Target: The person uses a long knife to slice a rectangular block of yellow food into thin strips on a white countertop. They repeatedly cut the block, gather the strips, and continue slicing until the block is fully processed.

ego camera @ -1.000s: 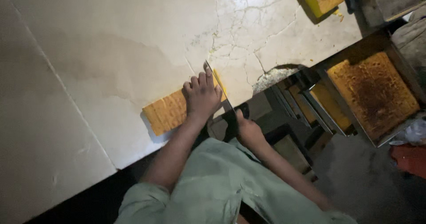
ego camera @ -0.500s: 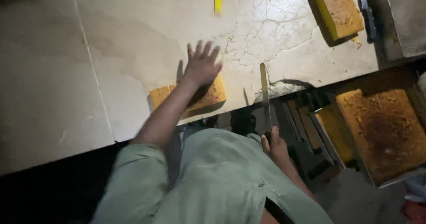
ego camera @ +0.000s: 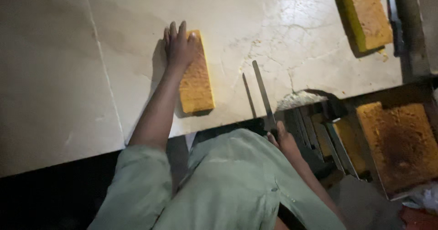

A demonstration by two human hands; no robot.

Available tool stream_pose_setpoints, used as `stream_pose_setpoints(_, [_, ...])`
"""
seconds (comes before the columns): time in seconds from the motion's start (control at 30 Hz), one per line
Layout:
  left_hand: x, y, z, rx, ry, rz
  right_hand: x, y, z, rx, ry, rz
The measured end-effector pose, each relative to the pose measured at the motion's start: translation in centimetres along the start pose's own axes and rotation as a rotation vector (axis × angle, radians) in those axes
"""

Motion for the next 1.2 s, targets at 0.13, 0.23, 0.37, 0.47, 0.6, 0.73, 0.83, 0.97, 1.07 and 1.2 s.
stream_pose_setpoints(0.13, [6.7, -4.2, 2.8, 0.321, 0.069, -0.053, -3.2, -8.4, -0.4, -0.1, 0.037, 0.138])
stream_pose_setpoints(0.23, [12.9, -4.2, 4.1, 0.528, 0.06, -0.058, -6.9, -14.9, -1.2, -0.213, -0.05, -0.006])
stream_pose_setpoints(0.37, [18.1, -3.2, 4.8, 0.669, -0.009, -0.14, -12.8, -22.7, -2.3, -0.128, -0.063, -0.078])
stream_pose_setpoints(0.47, [18.3, -2.3, 4.8, 0.744, 0.059, -0.279, -18.0, -26.6, -2.2, 0.01, -0.104, 0.014])
stream_pose_setpoints(0.6, [17.3, -2.3, 4.5, 0.401, 0.012, -0.347, -23.1, -30.5, -2.3, 0.083, -0.101, -0.018])
stream_pose_setpoints(0.73, [17.2, -1.8, 2.9, 0.568, -0.348, -0.08, -24.8, -32.3, -1.3, 0.063, -0.102, -0.012])
stream_pose_setpoints(0.83, [17.8, -2.2, 3.7, 0.55, -0.158, -0.173, -23.4, -33.3, -0.9, 0.041, -0.172, -0.082])
stream_pose_setpoints(0.97, [18.1, -2.8, 3.8, 0.17, -0.034, -0.374, -21.0, -33.9, -0.2, 0.045, -0.234, -0.18])
stream_pose_setpoints(1.07, [18.4, -3.1, 2.5, 0.792, -0.086, 0.164, -18.7, -32.8, 0.2, 0.033, -0.3, -0.257])
stream_pose_setpoints(1.2, [18.6, -2.3, 3.1, 0.456, 0.035, -0.211, -15.3, -31.7, 0.0, 0.092, -0.116, -0.003])
Point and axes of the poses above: each hand's wrist, its own x-axis away from the middle knuckle, its own z-axis out of the back of the hand, y = z × x, the point moved 2 cm from there along -x, towards the middle knuckle, and after that the axes turned 10 degrees about y, right-handed, at the moved point
